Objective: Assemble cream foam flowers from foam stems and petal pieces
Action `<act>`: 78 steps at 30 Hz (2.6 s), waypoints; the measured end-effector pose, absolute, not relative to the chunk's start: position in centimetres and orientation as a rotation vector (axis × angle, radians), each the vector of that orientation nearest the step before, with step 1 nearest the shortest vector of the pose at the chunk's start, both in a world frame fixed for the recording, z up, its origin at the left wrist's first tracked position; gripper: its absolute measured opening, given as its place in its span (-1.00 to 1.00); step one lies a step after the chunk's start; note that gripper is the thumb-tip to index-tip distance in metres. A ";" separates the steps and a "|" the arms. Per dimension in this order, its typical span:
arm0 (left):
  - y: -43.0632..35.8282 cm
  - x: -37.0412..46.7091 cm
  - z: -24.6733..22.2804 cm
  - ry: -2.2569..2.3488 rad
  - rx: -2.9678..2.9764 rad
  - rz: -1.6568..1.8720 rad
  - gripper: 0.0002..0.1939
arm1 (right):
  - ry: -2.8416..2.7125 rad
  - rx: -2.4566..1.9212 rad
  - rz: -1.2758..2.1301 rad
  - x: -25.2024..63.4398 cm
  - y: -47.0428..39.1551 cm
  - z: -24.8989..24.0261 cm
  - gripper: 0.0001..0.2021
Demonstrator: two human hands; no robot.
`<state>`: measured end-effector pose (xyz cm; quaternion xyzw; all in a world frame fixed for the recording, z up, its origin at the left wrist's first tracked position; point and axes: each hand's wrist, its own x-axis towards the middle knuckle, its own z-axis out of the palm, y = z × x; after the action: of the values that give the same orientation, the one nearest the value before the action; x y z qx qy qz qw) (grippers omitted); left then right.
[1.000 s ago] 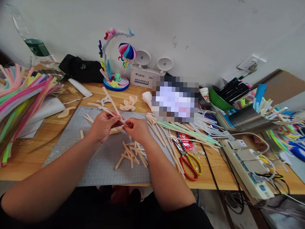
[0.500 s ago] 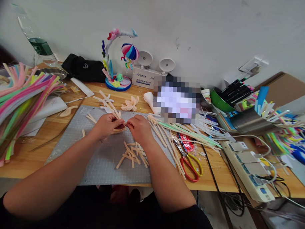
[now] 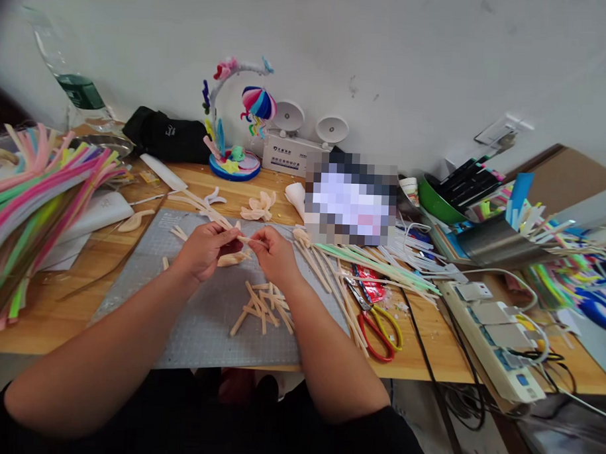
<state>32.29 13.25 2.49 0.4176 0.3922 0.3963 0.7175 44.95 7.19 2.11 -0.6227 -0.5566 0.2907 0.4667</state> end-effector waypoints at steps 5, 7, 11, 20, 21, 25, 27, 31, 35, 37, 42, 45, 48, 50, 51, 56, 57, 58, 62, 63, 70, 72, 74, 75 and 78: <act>13.3 32.2 2.7 0.897 0.916 0.954 -0.80 | -1.500 -1.541 0.591 45.2 6.8 2.7 -0.86; 13.2 32.2 2.7 0.875 0.915 0.953 -0.79 | -1.556 -1.529 0.497 45.0 6.6 2.7 -0.84; 12.9 32.3 2.8 0.781 0.915 0.866 -0.75 | -1.550 -1.541 0.303 44.4 6.3 2.5 -0.83; 13.3 31.9 3.0 0.845 0.957 0.989 -0.80 | -2.030 -1.456 0.643 48.2 6.4 3.9 -0.83; 13.4 31.9 2.9 0.851 0.986 0.999 -0.81 | -2.108 -1.531 0.667 48.9 6.5 3.9 -0.86; 13.4 32.0 2.6 0.815 1.106 1.017 -0.82 | -2.301 -1.928 0.603 49.7 6.9 3.3 -0.90; 13.3 32.2 2.5 0.814 1.121 1.010 -0.81 | -2.303 -2.011 0.561 49.1 7.1 3.0 -0.85; 13.0 32.3 2.6 0.831 1.110 0.941 -0.77 | -2.186 -1.887 0.621 48.7 7.2 2.6 -0.81; 12.7 32.4 2.9 0.847 1.174 0.839 -0.78 | -1.584 -1.557 0.811 49.4 7.2 2.8 -0.86; 12.5 32.4 2.8 0.865 1.226 0.793 -0.79 | -1.321 -1.363 0.783 49.3 7.2 3.0 -0.84; 12.5 32.6 2.1 0.912 1.418 0.713 -0.80 | -0.998 -1.133 0.589 47.8 7.2 3.1 -0.85; 12.4 32.7 2.2 0.939 1.579 0.672 -0.81 | -0.880 -1.155 0.512 47.5 7.4 3.1 -0.86; 12.1 32.7 2.5 0.909 1.639 0.622 -0.82 | -0.817 -1.162 0.505 47.6 7.6 3.0 -0.86; 12.0 32.7 2.6 0.887 1.661 0.590 -0.83 | -0.792 -1.143 0.509 47.7 7.6 3.1 -0.87; 12.0 32.7 2.6 0.888 1.686 0.580 -0.83 | -0.779 -1.134 0.505 47.7 7.7 3.1 -0.87; 12.2 32.7 1.9 0.945 1.941 0.656 -0.84 | -0.721 -1.182 0.456 47.7 7.8 3.0 -0.88; 12.2 32.7 1.8 0.951 1.987 0.672 -0.84 | -0.712 -1.193 0.448 47.7 7.9 3.0 -0.88; 12.3 32.7 1.8 0.956 2.029 0.676 -0.84 | -0.702 -1.197 0.443 47.7 7.9 2.9 -0.87; 12.3 32.6 1.7 0.975 2.143 0.635 -0.84 | -0.675 -1.183 0.447 47.6 8.0 2.7 -0.87; 12.3 32.6 1.6 0.975 2.156 0.630 -0.83 | -0.676 -1.178 0.460 47.6 8.0 2.7 -0.88; 12.3 32.6 1.5 0.964 2.172 0.600 -0.85 | -0.759 -1.157 0.692 47.8 7.8 3.0 -0.86; 12.4 32.5 1.6 0.972 2.168 0.588 -0.85 | -0.808 -1.174 0.744 47.9 7.8 3.0 -0.87; 12.4 32.5 1.6 0.963 2.152 0.585 -0.88 | -0.860 -1.193 0.775 47.9 7.7 3.0 -0.88; 12.4 32.5 1.6 0.948 2.139 0.583 -0.89 | -0.886 -1.194 0.785 48.0 7.7 3.0 -0.88; 12.3 32.6 1.9 0.887 2.049 0.578 -0.88 | -0.960 -1.164 0.837 48.0 7.6 2.9 -0.85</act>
<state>32.57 12.30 1.86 0.8121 0.3515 0.2289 0.4055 47.96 7.57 2.90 -0.5123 -0.4228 0.3686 0.6503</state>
